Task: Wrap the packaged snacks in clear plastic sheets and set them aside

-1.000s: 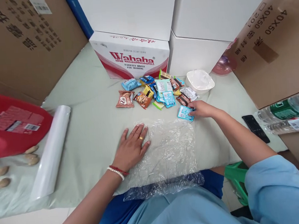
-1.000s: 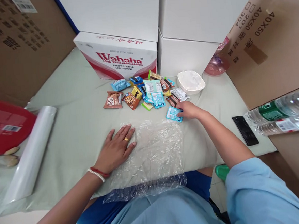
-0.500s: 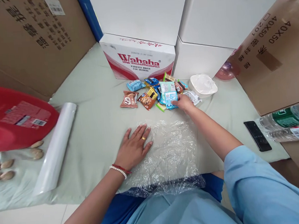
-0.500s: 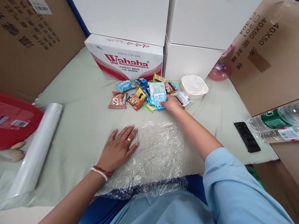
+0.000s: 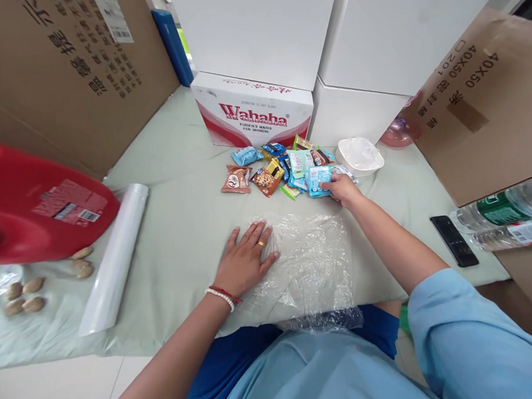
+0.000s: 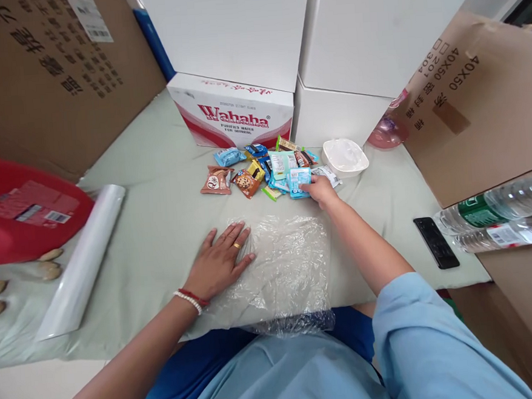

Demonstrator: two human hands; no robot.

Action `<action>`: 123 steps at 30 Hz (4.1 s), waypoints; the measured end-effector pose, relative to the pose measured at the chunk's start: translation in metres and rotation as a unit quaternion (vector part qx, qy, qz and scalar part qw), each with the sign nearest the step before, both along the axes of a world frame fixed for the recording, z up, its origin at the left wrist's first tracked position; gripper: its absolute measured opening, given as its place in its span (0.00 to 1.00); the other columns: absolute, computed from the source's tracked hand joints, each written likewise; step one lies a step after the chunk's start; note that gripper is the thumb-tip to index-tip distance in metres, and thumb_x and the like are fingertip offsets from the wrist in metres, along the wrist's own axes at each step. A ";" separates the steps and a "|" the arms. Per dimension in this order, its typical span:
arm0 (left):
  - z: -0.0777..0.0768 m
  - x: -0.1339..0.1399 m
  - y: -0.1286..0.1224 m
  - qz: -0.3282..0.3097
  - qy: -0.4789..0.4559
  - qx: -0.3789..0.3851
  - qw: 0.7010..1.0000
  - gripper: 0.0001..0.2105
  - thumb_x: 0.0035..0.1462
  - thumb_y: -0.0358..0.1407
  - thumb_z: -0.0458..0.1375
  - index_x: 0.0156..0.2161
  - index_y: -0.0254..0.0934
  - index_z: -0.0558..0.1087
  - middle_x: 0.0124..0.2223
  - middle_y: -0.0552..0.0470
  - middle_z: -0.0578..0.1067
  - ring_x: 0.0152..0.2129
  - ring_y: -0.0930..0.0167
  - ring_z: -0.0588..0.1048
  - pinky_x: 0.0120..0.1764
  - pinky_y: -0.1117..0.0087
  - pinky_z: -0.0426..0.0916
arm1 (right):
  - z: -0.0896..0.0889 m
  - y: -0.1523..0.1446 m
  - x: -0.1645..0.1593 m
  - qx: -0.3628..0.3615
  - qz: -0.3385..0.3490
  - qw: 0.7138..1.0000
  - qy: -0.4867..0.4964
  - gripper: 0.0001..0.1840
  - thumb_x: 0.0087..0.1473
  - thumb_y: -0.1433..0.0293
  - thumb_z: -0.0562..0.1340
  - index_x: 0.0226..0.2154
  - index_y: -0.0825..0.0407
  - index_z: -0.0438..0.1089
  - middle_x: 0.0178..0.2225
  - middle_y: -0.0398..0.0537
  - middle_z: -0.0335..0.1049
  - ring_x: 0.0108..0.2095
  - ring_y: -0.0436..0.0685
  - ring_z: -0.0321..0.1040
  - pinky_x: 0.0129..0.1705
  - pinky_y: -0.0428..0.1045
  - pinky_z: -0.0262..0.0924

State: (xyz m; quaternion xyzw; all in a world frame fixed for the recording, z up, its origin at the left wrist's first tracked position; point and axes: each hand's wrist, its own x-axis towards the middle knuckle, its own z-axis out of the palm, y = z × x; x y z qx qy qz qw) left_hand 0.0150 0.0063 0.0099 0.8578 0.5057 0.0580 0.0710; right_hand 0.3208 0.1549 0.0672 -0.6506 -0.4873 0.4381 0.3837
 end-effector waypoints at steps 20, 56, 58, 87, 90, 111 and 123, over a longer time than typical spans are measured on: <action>0.008 -0.026 -0.012 -0.041 -0.031 0.070 0.996 0.34 0.70 0.55 0.48 0.74 0.41 0.56 0.76 0.40 0.56 0.73 0.52 0.53 0.71 0.35 0.33 | -0.001 -0.158 0.129 -0.049 0.089 0.847 -0.521 0.22 0.64 0.74 0.54 0.58 0.53 0.69 0.51 0.60 0.75 0.50 0.64 0.74 0.49 0.53 0.65; 0.008 -0.019 -0.035 -0.012 0.064 -0.116 0.991 0.51 0.58 0.64 0.60 0.76 0.42 0.46 0.78 0.36 0.39 0.75 0.45 0.43 0.66 0.23 0.31 | -0.007 -0.142 -0.056 0.170 0.465 0.778 -0.388 0.37 0.57 0.72 0.71 0.67 0.48 0.65 0.65 0.58 0.67 0.71 0.72 0.52 0.70 0.72 0.48; 0.007 -0.019 -0.035 -0.008 0.057 -0.113 0.992 0.51 0.58 0.64 0.60 0.76 0.41 0.47 0.78 0.36 0.39 0.75 0.45 0.44 0.66 0.24 0.31 | -0.007 -0.138 -0.051 0.166 0.455 0.778 -0.400 0.34 0.57 0.72 0.71 0.65 0.49 0.68 0.61 0.60 0.70 0.68 0.72 0.56 0.68 0.69 0.52; 0.009 -0.047 -0.054 -0.010 0.058 -0.136 0.989 0.59 0.52 0.66 0.65 0.77 0.42 0.41 0.78 0.37 0.41 0.75 0.44 0.43 0.67 0.26 0.30 | -0.036 -0.163 -0.039 0.241 0.390 0.817 -0.349 0.30 0.62 0.61 0.65 0.64 0.49 0.67 0.62 0.62 0.65 0.62 0.70 0.60 0.67 0.69 0.51; 0.009 -0.047 -0.054 -0.008 0.060 -0.128 0.990 0.58 0.52 0.65 0.65 0.77 0.42 0.42 0.78 0.37 0.41 0.75 0.44 0.43 0.68 0.27 0.31 | -0.034 -0.171 -0.038 0.224 0.394 0.819 -0.352 0.30 0.64 0.58 0.65 0.65 0.50 0.66 0.66 0.63 0.63 0.66 0.72 0.58 0.70 0.74 0.46; 0.042 -0.061 -0.054 -0.029 0.036 -0.088 0.995 0.52 0.54 0.38 0.71 0.76 0.51 0.45 0.79 0.42 0.39 0.75 0.47 0.41 0.71 0.32 0.43 | -0.016 -0.260 0.010 0.260 0.416 0.835 -0.248 0.22 0.68 0.72 0.60 0.63 0.51 0.70 0.71 0.58 0.61 0.73 0.64 0.52 0.69 0.65 0.63; 0.021 -0.080 -0.077 0.017 0.105 -0.094 0.990 0.45 0.58 0.50 0.68 0.75 0.46 0.53 0.78 0.36 0.45 0.75 0.46 0.45 0.69 0.30 0.46 | 0.024 -0.232 0.002 0.188 0.543 0.819 0.014 0.13 0.70 0.66 0.60 0.50 0.52 0.76 0.49 0.53 0.80 0.53 0.56 0.75 0.57 0.53 0.69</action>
